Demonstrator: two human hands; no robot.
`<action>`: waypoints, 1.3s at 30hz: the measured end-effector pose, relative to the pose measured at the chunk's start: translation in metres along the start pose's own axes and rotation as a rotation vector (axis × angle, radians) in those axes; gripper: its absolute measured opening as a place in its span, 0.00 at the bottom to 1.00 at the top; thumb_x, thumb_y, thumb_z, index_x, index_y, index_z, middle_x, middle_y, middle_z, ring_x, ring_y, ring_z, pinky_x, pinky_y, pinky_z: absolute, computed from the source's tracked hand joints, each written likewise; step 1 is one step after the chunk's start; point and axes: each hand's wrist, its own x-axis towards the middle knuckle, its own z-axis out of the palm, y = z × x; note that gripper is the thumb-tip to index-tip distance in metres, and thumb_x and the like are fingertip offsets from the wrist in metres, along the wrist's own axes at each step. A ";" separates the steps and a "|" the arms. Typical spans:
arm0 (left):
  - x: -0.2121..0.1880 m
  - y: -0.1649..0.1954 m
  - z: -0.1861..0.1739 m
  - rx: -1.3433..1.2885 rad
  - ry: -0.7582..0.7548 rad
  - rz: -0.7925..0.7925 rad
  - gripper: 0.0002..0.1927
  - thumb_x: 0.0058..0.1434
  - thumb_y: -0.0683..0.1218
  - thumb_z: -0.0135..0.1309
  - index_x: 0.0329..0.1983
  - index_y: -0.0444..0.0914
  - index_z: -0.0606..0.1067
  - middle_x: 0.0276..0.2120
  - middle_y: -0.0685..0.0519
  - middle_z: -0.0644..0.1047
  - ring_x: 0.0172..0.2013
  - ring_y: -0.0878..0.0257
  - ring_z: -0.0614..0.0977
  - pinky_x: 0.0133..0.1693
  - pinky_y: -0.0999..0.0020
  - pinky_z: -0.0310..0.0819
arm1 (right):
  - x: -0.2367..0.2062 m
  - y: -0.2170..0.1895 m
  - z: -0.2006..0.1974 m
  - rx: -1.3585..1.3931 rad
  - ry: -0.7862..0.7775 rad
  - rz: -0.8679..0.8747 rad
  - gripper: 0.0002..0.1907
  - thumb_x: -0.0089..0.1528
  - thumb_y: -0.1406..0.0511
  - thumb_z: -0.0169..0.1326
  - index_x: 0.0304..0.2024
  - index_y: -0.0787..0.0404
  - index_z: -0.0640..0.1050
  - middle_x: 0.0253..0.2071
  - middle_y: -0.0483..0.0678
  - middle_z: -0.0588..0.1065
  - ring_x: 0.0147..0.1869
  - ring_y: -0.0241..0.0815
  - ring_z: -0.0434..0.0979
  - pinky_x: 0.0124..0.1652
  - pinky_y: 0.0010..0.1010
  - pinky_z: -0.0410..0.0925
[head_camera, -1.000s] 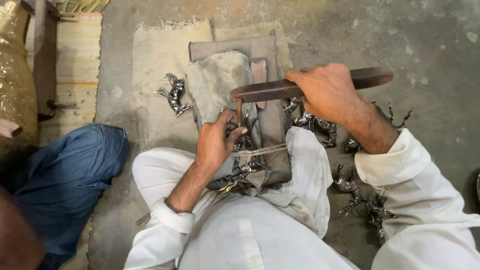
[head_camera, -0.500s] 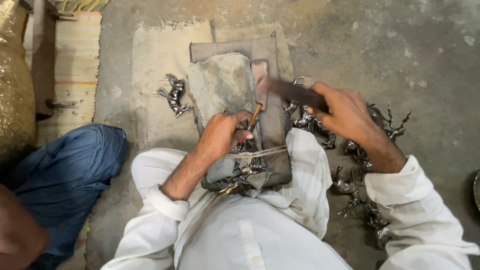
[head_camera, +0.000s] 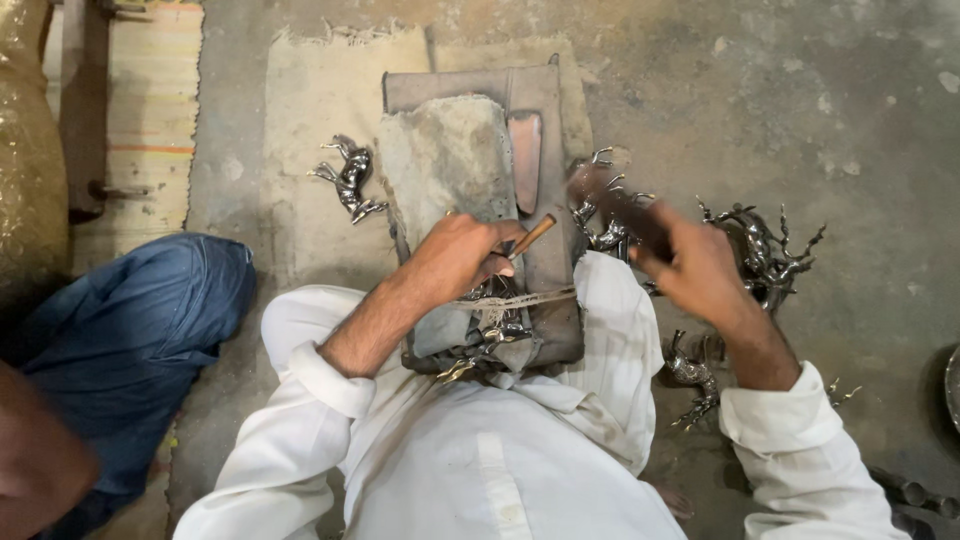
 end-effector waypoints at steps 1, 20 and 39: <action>0.001 0.000 0.000 0.034 -0.017 -0.001 0.20 0.54 0.42 0.66 0.51 0.40 0.77 0.33 0.44 0.83 0.37 0.44 0.84 0.38 0.50 0.75 | -0.002 0.001 0.005 -0.026 0.010 -0.011 0.21 0.57 0.61 0.63 0.51 0.58 0.75 0.34 0.57 0.78 0.39 0.61 0.80 0.36 0.47 0.69; 0.011 -0.005 -0.009 -0.012 -0.176 -0.011 0.20 0.55 0.40 0.63 0.52 0.41 0.77 0.29 0.44 0.83 0.35 0.45 0.85 0.37 0.51 0.74 | -0.017 0.018 0.037 0.063 0.152 -0.019 0.23 0.58 0.63 0.64 0.55 0.60 0.76 0.37 0.53 0.80 0.37 0.45 0.80 0.38 0.38 0.70; -0.022 -0.005 0.004 -0.158 0.239 -0.209 0.18 0.61 0.46 0.64 0.50 0.38 0.71 0.27 0.42 0.82 0.33 0.47 0.87 0.34 0.55 0.77 | 0.034 -0.023 0.011 0.125 0.117 0.111 0.22 0.61 0.62 0.65 0.54 0.59 0.74 0.27 0.56 0.73 0.30 0.54 0.76 0.34 0.42 0.68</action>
